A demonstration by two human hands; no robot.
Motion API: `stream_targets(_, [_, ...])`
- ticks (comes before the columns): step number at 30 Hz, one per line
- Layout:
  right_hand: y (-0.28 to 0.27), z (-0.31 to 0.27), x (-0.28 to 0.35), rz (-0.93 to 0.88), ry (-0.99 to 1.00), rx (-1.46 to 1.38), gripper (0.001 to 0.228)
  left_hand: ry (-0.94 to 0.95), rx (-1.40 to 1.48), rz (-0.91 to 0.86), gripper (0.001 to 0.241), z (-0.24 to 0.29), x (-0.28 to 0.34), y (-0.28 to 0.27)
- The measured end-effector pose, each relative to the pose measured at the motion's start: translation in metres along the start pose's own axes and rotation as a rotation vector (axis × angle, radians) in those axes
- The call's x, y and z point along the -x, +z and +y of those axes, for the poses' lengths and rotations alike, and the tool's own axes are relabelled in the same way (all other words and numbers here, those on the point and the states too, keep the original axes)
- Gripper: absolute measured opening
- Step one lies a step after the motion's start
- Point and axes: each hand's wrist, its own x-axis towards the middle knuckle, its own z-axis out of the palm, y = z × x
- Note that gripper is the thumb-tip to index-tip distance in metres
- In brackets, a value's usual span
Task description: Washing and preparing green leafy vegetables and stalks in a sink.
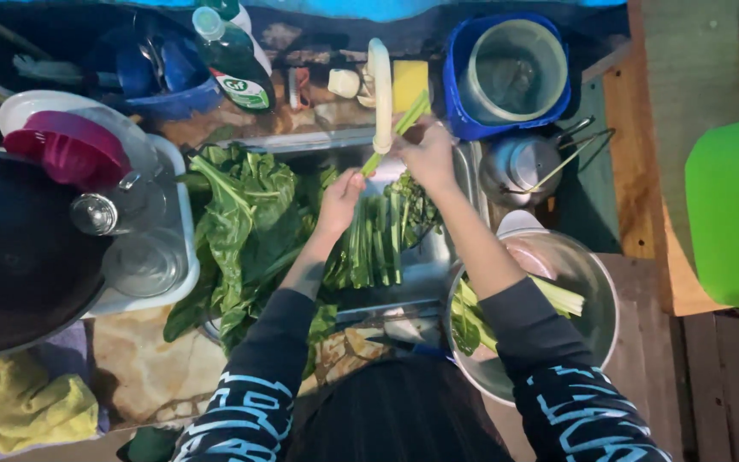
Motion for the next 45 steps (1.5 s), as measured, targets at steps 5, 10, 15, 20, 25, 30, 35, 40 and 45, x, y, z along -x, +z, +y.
stream_targets(5, [0.006,-0.022,0.010,0.035,0.006,0.118,0.027,-0.375,0.462,0.048,0.024,-0.014,0.000,-0.001])
stream_targets(10, [-0.003,-0.058,0.025,0.184,-0.083,0.361,0.027,-0.413,0.638,0.055,0.027,-0.031,0.014,-0.006])
stream_targets(15, [-0.044,-0.106,0.068,0.135,0.031,0.266,0.033,-0.378,-0.612,-0.195,0.036,-0.052,0.068,-0.005])
stream_targets(20, [-0.083,-0.170,0.148,0.145,0.142,0.548,0.036,-0.257,-0.770,-0.041,0.046,-0.034,0.085,0.005])
stream_targets(25, [-0.120,-0.165,0.210,0.072,0.207,0.887,0.028,-0.553,-0.749,-0.043,0.071,0.028,0.064,0.002])
stream_targets(30, [-0.154,-0.082,0.252,-0.184,0.400,1.339,0.036,-0.565,-0.802,-0.097,0.080,0.022,0.057,-0.002])
stream_targets(35, [-0.121,-0.094,0.242,-0.112,0.395,1.291,0.040,-0.077,-1.175,-0.238,0.059,-0.014,0.054,-0.012])
stream_targets(40, [-0.063,-0.122,0.186,0.103,0.071,1.033,0.034,0.164,-1.273,-0.187,0.022,-0.024,0.054,-0.030])
stream_targets(45, [-0.026,-0.017,0.098,-0.261,0.052,0.939,0.018,0.131,-1.326,-0.459,0.029,0.042,0.095,-0.044])
